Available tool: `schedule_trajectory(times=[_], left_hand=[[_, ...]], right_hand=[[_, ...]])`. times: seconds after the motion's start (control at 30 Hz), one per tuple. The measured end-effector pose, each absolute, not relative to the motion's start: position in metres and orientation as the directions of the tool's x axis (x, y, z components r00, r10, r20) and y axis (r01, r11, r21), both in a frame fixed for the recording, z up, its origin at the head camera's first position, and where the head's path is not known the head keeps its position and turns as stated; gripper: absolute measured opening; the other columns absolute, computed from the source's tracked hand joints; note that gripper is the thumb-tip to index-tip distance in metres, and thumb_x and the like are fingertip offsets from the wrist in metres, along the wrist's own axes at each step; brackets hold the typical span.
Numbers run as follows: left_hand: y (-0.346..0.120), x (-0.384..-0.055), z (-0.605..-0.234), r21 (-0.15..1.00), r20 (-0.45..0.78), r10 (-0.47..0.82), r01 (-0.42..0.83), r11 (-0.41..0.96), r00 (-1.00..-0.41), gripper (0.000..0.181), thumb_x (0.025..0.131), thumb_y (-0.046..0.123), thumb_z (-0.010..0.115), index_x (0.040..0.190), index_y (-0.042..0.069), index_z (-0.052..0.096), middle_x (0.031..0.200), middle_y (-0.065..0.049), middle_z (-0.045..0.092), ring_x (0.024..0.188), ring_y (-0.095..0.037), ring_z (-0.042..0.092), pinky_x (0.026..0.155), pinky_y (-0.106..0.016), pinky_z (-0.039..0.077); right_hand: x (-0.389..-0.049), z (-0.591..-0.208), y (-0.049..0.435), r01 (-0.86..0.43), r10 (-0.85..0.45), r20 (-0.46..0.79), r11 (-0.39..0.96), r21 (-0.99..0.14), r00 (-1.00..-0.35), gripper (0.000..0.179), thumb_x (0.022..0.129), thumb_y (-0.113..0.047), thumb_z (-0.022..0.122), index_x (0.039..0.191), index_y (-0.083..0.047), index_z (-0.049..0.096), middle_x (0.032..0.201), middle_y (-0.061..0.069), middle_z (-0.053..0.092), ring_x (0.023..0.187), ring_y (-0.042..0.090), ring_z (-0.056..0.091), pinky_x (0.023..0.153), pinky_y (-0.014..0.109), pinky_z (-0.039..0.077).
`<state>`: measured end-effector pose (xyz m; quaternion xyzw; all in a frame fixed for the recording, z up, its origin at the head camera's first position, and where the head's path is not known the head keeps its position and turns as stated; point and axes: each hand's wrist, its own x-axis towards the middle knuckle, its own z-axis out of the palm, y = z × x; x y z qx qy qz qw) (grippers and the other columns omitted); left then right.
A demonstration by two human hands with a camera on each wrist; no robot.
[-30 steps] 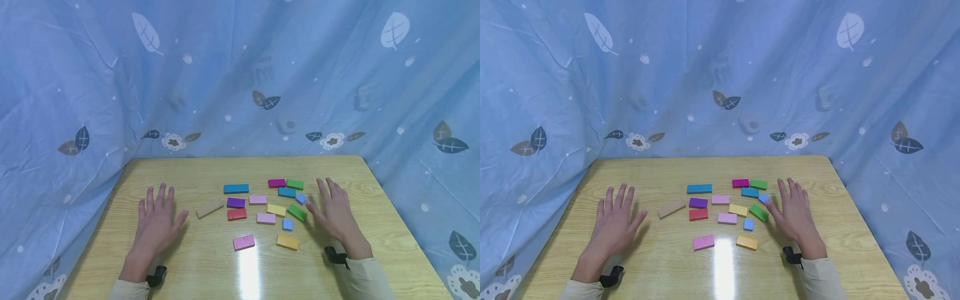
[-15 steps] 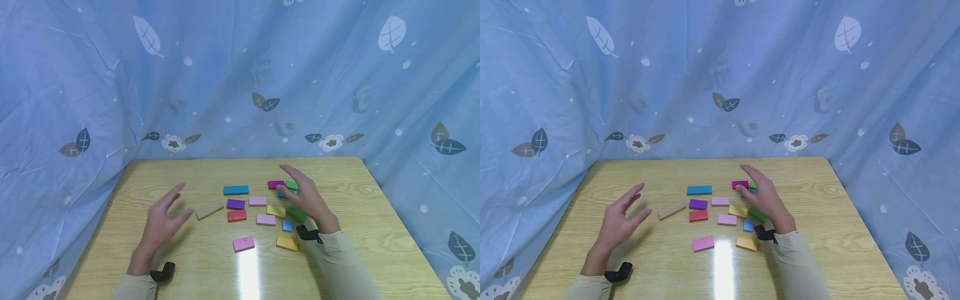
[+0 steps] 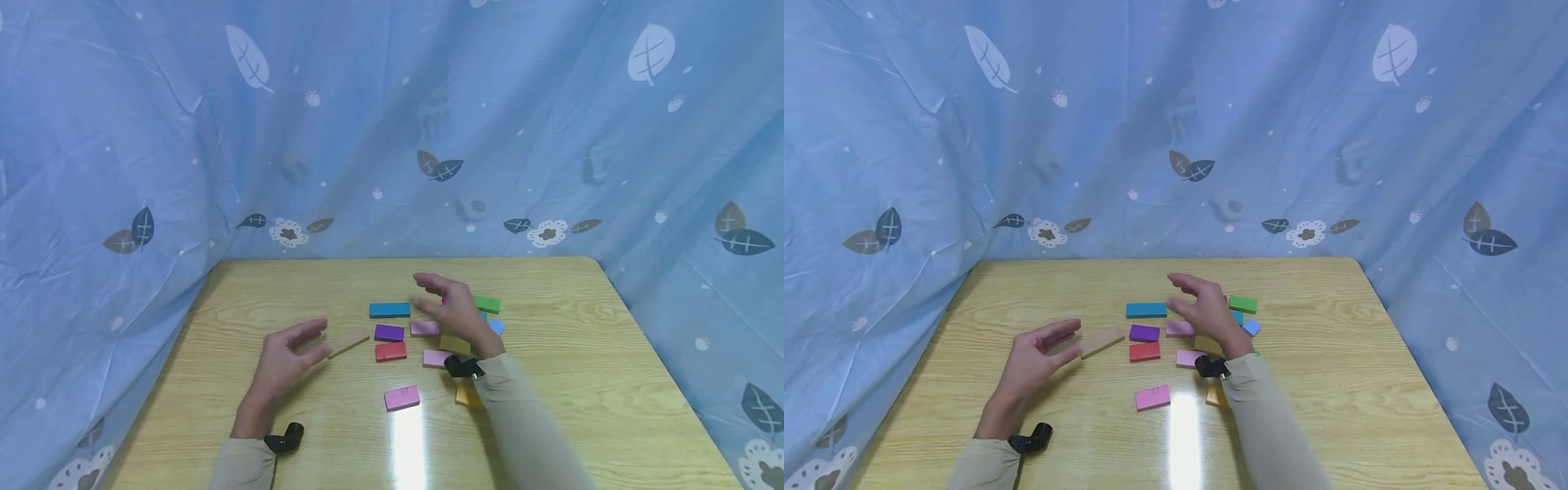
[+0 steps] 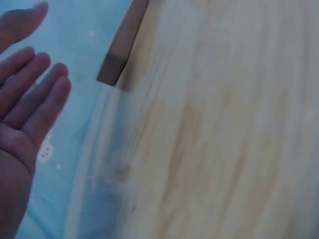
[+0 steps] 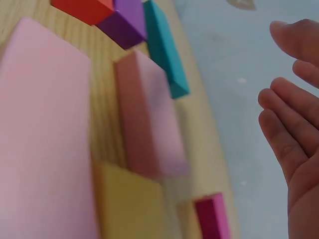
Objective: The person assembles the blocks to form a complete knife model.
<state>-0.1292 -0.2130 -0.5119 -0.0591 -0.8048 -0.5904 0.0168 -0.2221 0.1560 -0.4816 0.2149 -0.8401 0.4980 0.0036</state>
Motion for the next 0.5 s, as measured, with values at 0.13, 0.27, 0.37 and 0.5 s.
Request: schedule_trajectory(times=[0.13,0.27,0.37,0.5], left_hand=[[-0.211,-0.132,-0.516,0.947,0.049,0.069,0.068,0.314,-0.996,0.059,0.086,0.016,0.096,0.139,0.005,0.074,0.140,-0.012,0.075,0.133,-0.031,0.072,0.112,-0.034,0.058],[-0.209,-0.133,-0.517,0.942,0.005,0.063,0.026,0.335,-0.998,0.057,0.087,0.012,0.094,0.140,0.005,0.074,0.138,-0.015,0.076,0.131,-0.032,0.073,0.111,-0.038,0.058],[-0.208,-0.133,-0.519,0.936,-0.027,0.069,-0.001,0.352,-0.997,0.054,0.089,0.007,0.091,0.140,0.003,0.073,0.136,-0.018,0.076,0.129,-0.035,0.074,0.108,-0.037,0.060],[-0.206,-0.133,-0.520,0.921,-0.036,0.077,-0.003,0.390,-0.996,0.050,0.090,0.002,0.088,0.138,0.001,0.074,0.132,-0.017,0.078,0.126,-0.034,0.076,0.105,-0.035,0.063]], right_hand=[[-0.228,-0.493,0.146,-0.297,-0.376,0.154,0.359,-0.885,-0.914,0.055,0.100,-0.017,0.082,0.152,-0.010,0.065,0.151,0.022,0.066,0.142,0.045,0.063,0.119,0.059,0.053],[-0.232,-0.504,0.137,-0.247,-0.372,0.105,0.357,-0.901,-0.922,0.056,0.099,-0.013,0.083,0.151,-0.005,0.065,0.150,0.019,0.068,0.139,0.038,0.067,0.117,0.052,0.056],[-0.233,-0.509,0.132,-0.221,-0.364,0.080,0.366,-0.904,-0.928,0.055,0.098,-0.010,0.082,0.150,-0.003,0.065,0.147,0.016,0.071,0.135,0.034,0.070,0.115,0.048,0.058],[-0.232,-0.514,0.129,-0.198,-0.348,0.053,0.397,-0.896,-0.936,0.053,0.098,-0.007,0.081,0.149,-0.005,0.066,0.142,0.012,0.074,0.130,0.030,0.073,0.112,0.044,0.060]])
